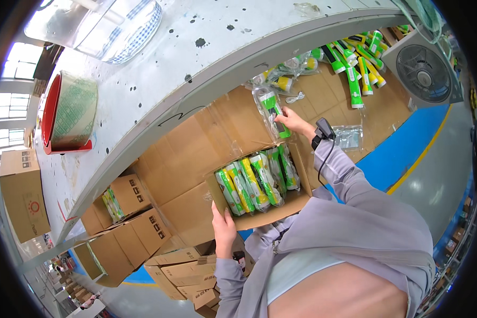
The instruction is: Packing individually wrapped products into cardboard boxes after scanning them with a handheld scanner.
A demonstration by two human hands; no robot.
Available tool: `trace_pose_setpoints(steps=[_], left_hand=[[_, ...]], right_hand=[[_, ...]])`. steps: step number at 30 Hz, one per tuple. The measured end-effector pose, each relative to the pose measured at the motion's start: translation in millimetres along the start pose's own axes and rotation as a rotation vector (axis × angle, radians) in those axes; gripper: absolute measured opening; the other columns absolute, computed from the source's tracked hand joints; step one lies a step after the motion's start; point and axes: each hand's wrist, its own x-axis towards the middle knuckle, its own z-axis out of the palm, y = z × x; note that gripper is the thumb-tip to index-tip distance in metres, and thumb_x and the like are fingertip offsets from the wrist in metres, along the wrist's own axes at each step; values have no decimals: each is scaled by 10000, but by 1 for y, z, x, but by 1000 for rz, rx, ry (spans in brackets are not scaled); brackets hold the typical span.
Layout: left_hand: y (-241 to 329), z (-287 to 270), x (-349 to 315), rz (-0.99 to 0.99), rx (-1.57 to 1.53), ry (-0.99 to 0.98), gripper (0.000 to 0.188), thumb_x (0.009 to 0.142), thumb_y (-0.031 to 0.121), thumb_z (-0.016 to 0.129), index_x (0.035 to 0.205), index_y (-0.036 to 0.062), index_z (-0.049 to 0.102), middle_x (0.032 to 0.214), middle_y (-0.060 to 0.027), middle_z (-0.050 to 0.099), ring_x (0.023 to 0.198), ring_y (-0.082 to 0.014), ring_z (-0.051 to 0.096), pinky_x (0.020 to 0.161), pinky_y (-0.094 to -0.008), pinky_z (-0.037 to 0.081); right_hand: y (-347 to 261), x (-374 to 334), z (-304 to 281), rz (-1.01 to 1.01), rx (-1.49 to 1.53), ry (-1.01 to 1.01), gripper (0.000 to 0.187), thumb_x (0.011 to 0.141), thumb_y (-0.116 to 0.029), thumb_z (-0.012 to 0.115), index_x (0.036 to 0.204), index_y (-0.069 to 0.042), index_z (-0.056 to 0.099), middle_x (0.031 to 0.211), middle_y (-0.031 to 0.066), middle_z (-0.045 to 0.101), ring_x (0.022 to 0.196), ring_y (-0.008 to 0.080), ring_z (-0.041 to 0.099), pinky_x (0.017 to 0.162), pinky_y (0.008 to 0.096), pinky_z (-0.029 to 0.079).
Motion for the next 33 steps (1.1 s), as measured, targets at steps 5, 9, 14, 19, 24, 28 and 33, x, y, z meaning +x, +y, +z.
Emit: trace_pose_setpoints(steps=[5, 9, 14, 19, 24, 28, 33], left_hand=[[4, 0, 1, 32, 8, -5, 453, 893, 6, 413, 1334, 4, 308, 1122, -267, 566, 1029, -401, 569, 838, -410, 458], [0, -1, 1, 77, 12, -3, 454, 890, 6, 416, 1329, -5, 304, 1085, -269, 580, 1004, -406, 579, 825, -413, 463], [-9, -1, 1, 112, 16, -5, 439, 896, 33, 447, 1311, -22, 315, 1075, -258, 592, 976, -377, 600, 814, -398, 470], [-6, -6, -1, 107, 7, -48, 450, 902, 61, 451, 1313, -47, 305, 1086, -260, 591, 987, -383, 594, 824, -402, 469], [-15, -8, 1, 211, 33, -68, 457, 901, 47, 424, 1328, -35, 284, 1050, -265, 595, 965, -395, 595, 793, -411, 475], [-19, -15, 3, 261, 7, -120, 457, 901, 48, 428, 1326, -40, 284, 1048, -264, 595, 963, -375, 599, 792, -402, 475], [-20, -25, 1, 231, -124, -178, 508, 895, 55, 493, 1351, -21, 283, 1184, -228, 548, 1041, -309, 588, 862, -366, 474]], right_hand=[[-17, -16, -2, -74, 71, 62, 374, 822, -191, 592, 1109, 32, 501, 996, 83, 573, 905, 146, 529, 806, 286, 436], [-46, -44, -28, -194, 368, 153, 267, 893, -198, 515, 1077, -5, 527, 973, 37, 557, 879, 83, 512, 772, 249, 434], [-78, -88, -65, -194, 586, 149, 328, 926, -316, 467, 1028, -15, 553, 887, 15, 598, 752, 77, 560, 673, 233, 466], [-111, -150, -56, -142, 617, 176, 276, 903, -256, 482, 997, -14, 574, 855, 40, 629, 703, 86, 595, 665, 239, 489], [-120, -184, -35, -271, 626, 42, 251, 772, -48, 615, 1013, 7, 570, 871, 71, 631, 763, 163, 631, 675, 292, 527], [-127, -209, -17, -171, 520, 204, 263, 780, -79, 647, 1015, 8, 566, 877, 67, 628, 782, 156, 625, 692, 296, 522], [-138, -233, -15, -208, 79, 164, 359, 757, -146, 712, 1053, -3, 569, 898, 37, 624, 816, 108, 583, 740, 269, 472]])
